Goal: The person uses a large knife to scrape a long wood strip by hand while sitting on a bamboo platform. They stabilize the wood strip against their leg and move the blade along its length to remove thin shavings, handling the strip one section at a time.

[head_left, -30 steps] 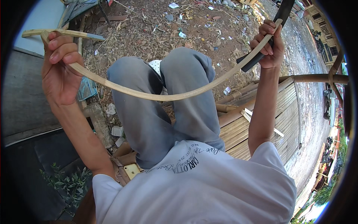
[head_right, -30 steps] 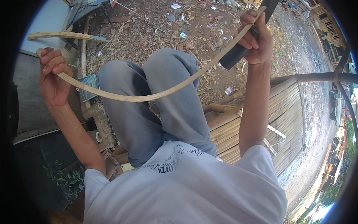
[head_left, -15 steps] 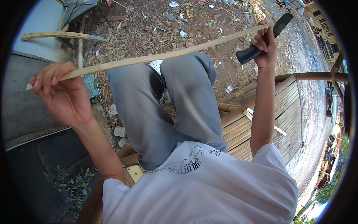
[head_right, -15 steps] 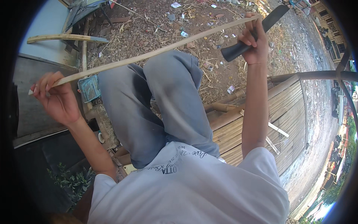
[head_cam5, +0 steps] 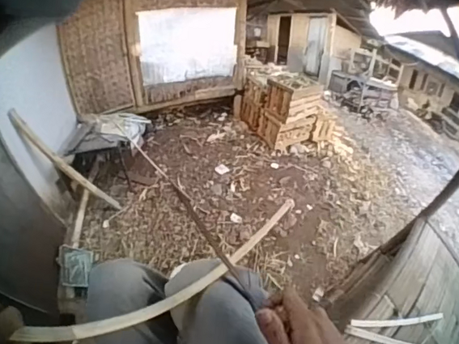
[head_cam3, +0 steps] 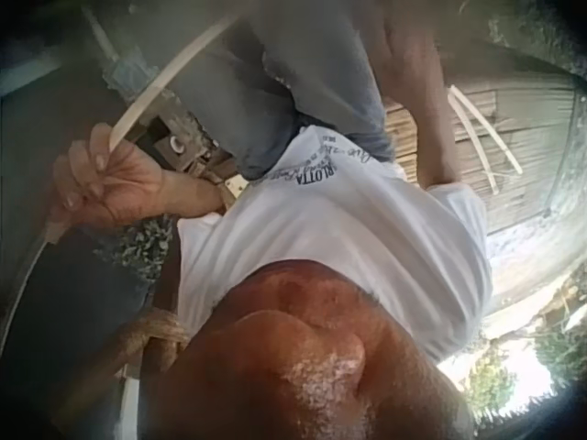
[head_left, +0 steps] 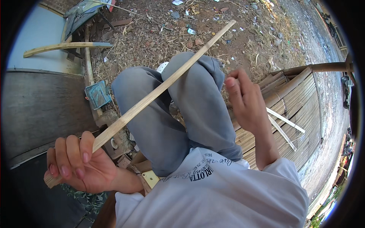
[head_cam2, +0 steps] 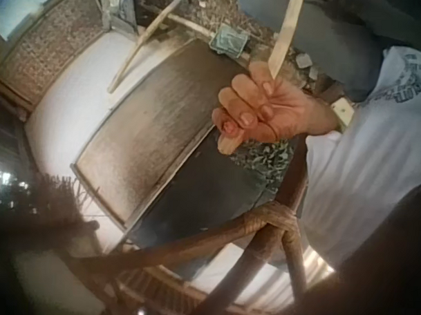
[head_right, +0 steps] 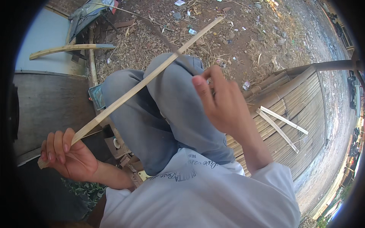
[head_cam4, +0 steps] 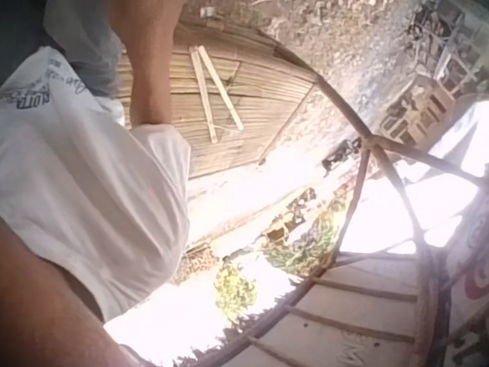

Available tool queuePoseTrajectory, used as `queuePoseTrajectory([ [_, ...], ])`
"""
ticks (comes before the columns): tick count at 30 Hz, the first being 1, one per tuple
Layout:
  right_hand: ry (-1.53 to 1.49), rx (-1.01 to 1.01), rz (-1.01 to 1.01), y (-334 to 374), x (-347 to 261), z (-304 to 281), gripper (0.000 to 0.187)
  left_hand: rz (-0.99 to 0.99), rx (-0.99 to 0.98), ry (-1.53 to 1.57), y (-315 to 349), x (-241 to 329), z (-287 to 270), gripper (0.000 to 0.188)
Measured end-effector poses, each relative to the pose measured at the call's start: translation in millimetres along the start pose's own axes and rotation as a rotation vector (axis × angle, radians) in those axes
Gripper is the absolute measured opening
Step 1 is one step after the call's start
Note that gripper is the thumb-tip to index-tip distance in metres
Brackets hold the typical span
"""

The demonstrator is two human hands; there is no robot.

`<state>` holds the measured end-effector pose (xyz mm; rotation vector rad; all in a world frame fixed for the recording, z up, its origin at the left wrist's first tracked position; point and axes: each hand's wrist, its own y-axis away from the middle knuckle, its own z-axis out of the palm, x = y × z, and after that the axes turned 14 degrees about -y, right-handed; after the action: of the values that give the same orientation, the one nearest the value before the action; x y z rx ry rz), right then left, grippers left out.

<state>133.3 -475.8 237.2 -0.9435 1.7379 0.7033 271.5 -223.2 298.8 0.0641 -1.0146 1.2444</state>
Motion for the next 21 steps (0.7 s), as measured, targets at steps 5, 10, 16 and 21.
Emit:
queuePoseTrajectory([
  [5,0.174,-0.323,0.0,6,-33,21,0.04,-0.051,-0.024,-0.094,-6,4,19,0.017],
  [10,0.268,-0.361,-0.048,2,-33,26,0.041,-0.082,-0.092,-0.172,-6,6,30,0.014],
  [16,0.209,-0.502,-0.073,4,-49,24,0.042,-0.055,-0.092,-0.194,-1,4,34,0.009],
  [21,0.268,-0.541,-0.007,-5,-46,30,0.047,-0.166,-0.174,-0.172,-4,11,33,0.013],
])
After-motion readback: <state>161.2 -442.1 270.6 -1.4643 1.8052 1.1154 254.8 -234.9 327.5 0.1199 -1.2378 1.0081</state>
